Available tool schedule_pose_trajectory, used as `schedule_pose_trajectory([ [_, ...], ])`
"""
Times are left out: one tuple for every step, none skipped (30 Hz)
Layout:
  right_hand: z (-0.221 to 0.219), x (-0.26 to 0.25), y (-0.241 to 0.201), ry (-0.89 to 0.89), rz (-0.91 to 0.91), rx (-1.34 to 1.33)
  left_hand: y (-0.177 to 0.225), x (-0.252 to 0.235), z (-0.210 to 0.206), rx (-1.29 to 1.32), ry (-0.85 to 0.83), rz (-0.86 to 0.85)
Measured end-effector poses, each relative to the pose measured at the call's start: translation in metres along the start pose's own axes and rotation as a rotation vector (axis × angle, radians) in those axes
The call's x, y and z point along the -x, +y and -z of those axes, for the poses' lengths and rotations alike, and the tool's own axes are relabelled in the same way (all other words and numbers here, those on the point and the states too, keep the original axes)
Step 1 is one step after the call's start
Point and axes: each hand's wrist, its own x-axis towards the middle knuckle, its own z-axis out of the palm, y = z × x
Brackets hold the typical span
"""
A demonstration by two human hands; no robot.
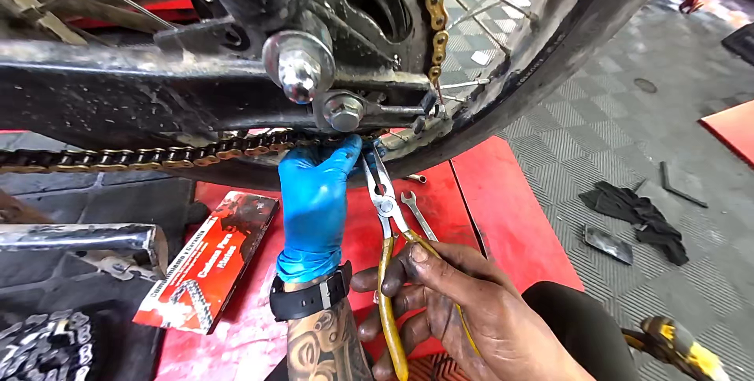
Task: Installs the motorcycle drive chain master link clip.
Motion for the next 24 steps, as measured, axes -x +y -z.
schedule_pose_trajectory([
  [0.0000,0.0000,0.0010,-0.004,0.007,0.000,0.0081,0.0007,-0.0047,0.001,0.017,0.024],
  [0.0000,0.0000,0.0019,-0.008,0.018,0.006,0.0102,0.0010,-0.0064,0.008,0.016,0.022],
  [-0.0003,-0.0003,0.0028,-0.008,0.031,0.014,0.0100,0.0008,-0.0063,0.004,0.015,0.015],
  [-0.0003,-0.0003,0.0034,-0.008,0.040,0.017,0.0094,0.0009,-0.0054,-0.006,0.012,0.009],
  [-0.0003,-0.0004,0.0036,-0.006,0.047,0.024,0.0093,0.0009,-0.0051,-0.019,0.013,0.009],
  [-0.0003,-0.0007,0.0032,-0.005,0.053,0.037,0.0091,0.0007,-0.0050,-0.031,0.018,0.012],
  [-0.0003,-0.0012,0.0026,-0.004,0.058,0.055,0.0091,0.0003,-0.0052,-0.032,0.022,0.016],
  [-0.0002,-0.0017,0.0021,-0.003,0.060,0.067,0.0094,0.0003,-0.0056,-0.028,0.025,0.021],
  [-0.0004,-0.0023,0.0014,-0.002,0.058,0.076,0.0098,0.0002,-0.0060,-0.019,0.030,0.029],
  [-0.0006,-0.0026,0.0008,0.003,0.053,0.077,0.0095,0.0001,-0.0059,-0.003,0.029,0.031],
  [-0.0010,-0.0027,0.0004,0.013,0.047,0.080,0.0094,-0.0002,-0.0064,0.012,0.033,0.031],
  [-0.0014,-0.0029,0.0002,0.023,0.043,0.080,0.0092,-0.0005,-0.0074,0.024,0.040,0.024],
  [-0.0020,-0.0029,0.0004,0.035,0.038,0.079,0.0086,-0.0006,-0.0080,0.029,0.047,0.012],
  [-0.0023,-0.0030,0.0009,0.044,0.035,0.079,0.0075,-0.0004,-0.0077,0.031,0.048,-0.002],
  [-0.0029,-0.0032,0.0017,0.055,0.035,0.080,0.0070,-0.0003,-0.0080,0.030,0.050,-0.014],
  [-0.0034,-0.0037,0.0023,0.060,0.036,0.082,0.0071,-0.0004,-0.0087,0.026,0.055,-0.018],
  [-0.0039,-0.0040,0.0028,0.067,0.031,0.085,0.0073,-0.0004,-0.0092,0.021,0.060,-0.019],
  [-0.0043,-0.0043,0.0031,0.077,0.023,0.085,0.0078,-0.0002,-0.0100,0.018,0.070,-0.014],
  [-0.0049,-0.0046,0.0032,0.089,0.014,0.083,0.0078,-0.0003,-0.0106,0.020,0.077,-0.012],
  [-0.0055,-0.0047,0.0032,0.101,0.006,0.076,0.0074,-0.0005,-0.0109,0.022,0.078,-0.014],
  [-0.0062,-0.0046,0.0035,0.113,0.002,0.067,0.0064,-0.0007,-0.0110,0.025,0.078,-0.017],
  [-0.0068,-0.0047,0.0036,0.121,0.001,0.061,0.0055,-0.0009,-0.0109,0.024,0.076,-0.019],
  [-0.0074,-0.0051,0.0035,0.130,-0.001,0.059,0.0051,-0.0010,-0.0110,0.027,0.075,-0.017],
  [-0.0082,-0.0056,0.0032,0.144,-0.006,0.055,0.0054,-0.0009,-0.0119,0.027,0.080,-0.013],
])
